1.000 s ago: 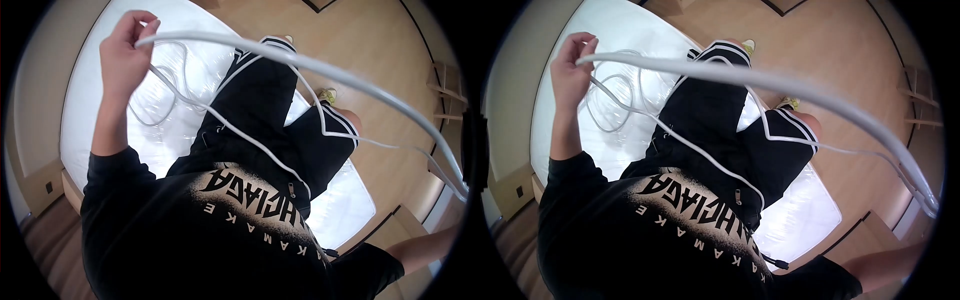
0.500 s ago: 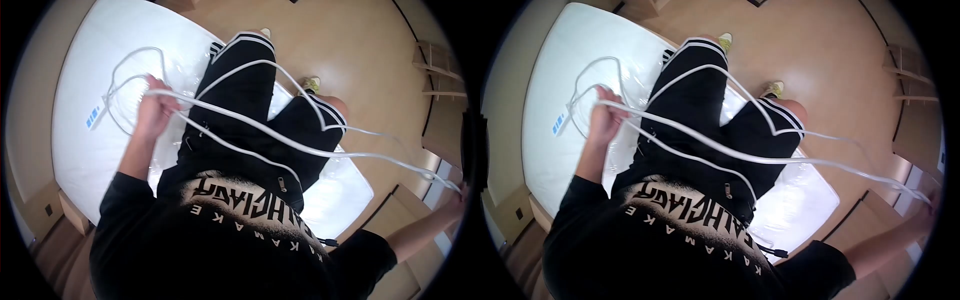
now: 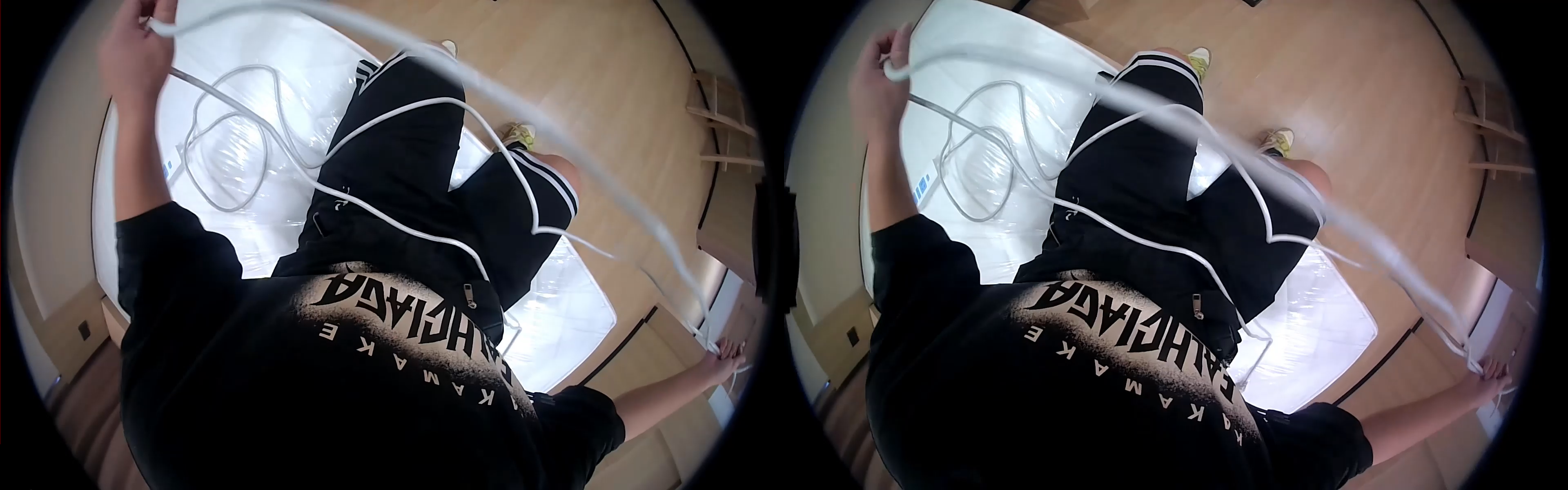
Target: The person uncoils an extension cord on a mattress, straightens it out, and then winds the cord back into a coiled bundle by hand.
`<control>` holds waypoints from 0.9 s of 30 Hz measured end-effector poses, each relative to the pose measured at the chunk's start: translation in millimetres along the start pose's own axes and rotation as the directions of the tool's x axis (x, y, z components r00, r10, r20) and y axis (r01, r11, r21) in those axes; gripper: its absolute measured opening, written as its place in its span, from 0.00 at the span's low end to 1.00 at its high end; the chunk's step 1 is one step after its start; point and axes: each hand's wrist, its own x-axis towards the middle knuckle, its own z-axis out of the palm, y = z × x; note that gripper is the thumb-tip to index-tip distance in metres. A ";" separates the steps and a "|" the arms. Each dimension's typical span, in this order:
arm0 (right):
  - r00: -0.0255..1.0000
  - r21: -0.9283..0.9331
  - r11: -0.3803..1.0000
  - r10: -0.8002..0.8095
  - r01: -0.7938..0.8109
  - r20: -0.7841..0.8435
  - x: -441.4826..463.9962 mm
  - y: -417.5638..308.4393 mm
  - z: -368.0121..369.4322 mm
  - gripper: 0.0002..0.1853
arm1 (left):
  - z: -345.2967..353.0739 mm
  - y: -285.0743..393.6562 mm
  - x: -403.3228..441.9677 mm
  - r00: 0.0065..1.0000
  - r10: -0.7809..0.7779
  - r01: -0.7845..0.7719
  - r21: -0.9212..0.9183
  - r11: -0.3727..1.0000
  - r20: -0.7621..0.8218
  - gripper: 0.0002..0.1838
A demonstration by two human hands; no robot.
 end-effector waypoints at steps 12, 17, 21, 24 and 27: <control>0.877 -0.254 0.963 -0.196 0.088 -0.439 89.0 -50.3 -157.8 0.13 | 84.6 21.2 -207.8 -0.007 -0.564 0.884 -0.259 -0.389 0.826 0.38; 0.822 -0.364 0.929 -0.253 0.059 -0.511 40.3 -51.5 -104.0 0.14 | 74.8 -23.0 -134.4 0.480 -0.591 0.795 -0.606 -0.020 0.649 0.34; 0.798 -0.441 0.897 -0.263 -0.005 -0.543 -11.9 -43.7 -40.7 0.16 | 52.3 -97.8 -43.8 0.968 -0.171 0.158 -0.082 0.984 -0.186 0.26; 0.771 -0.433 0.901 -0.254 -0.031 -0.584 -28.3 -25.7 -41.3 0.17 | 25.8 -129.4 3.1 0.937 0.287 -0.230 0.262 0.937 -0.201 0.22; 0.794 -0.378 0.923 -0.178 -0.071 -0.582 -6.7 -17.4 -98.0 0.21 | 15.1 -151.8 22.3 0.890 0.357 -0.248 0.357 0.901 -0.283 0.22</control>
